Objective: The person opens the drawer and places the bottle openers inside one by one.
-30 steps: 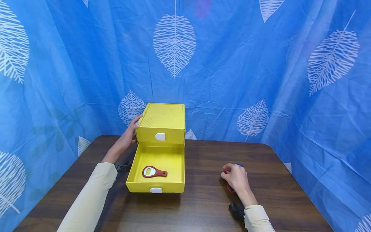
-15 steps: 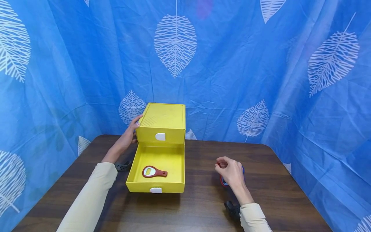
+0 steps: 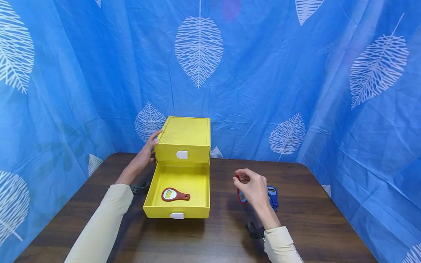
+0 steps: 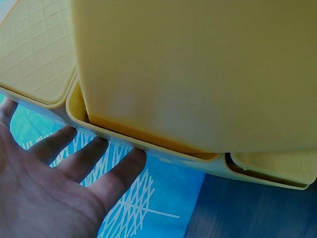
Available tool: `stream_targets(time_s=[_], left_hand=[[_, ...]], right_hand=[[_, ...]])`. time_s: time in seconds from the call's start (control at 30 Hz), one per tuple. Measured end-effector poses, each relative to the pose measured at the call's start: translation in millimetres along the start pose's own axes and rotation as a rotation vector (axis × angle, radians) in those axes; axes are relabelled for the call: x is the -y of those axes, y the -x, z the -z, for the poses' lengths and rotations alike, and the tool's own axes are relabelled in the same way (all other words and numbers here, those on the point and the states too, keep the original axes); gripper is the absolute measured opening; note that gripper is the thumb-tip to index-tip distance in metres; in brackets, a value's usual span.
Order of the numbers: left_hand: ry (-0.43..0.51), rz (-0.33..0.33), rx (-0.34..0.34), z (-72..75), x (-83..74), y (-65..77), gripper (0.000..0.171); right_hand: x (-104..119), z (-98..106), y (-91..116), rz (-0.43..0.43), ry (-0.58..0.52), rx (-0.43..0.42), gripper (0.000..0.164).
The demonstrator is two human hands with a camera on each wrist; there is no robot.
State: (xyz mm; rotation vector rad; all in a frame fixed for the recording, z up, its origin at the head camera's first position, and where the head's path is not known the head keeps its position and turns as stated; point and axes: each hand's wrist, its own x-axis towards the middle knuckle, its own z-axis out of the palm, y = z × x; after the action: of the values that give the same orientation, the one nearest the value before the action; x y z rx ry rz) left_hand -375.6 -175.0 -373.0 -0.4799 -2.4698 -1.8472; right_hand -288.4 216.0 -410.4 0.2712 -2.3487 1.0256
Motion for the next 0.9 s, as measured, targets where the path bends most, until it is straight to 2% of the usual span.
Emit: stream_targets(time_s=[0.27, 0.9], left_hand=[[-0.013, 0.002, -0.005, -0.5, -1.9, 0.7, 0.064], [-0.016, 0.012, -0.009, -0.5, -2.5, 0.8, 0.064]], right_hand=[[24, 0, -3, 0.051, -0.044, -0.038, 0.023], [78, -12, -6, 0.062, -0.349, -0.022, 0.02]])
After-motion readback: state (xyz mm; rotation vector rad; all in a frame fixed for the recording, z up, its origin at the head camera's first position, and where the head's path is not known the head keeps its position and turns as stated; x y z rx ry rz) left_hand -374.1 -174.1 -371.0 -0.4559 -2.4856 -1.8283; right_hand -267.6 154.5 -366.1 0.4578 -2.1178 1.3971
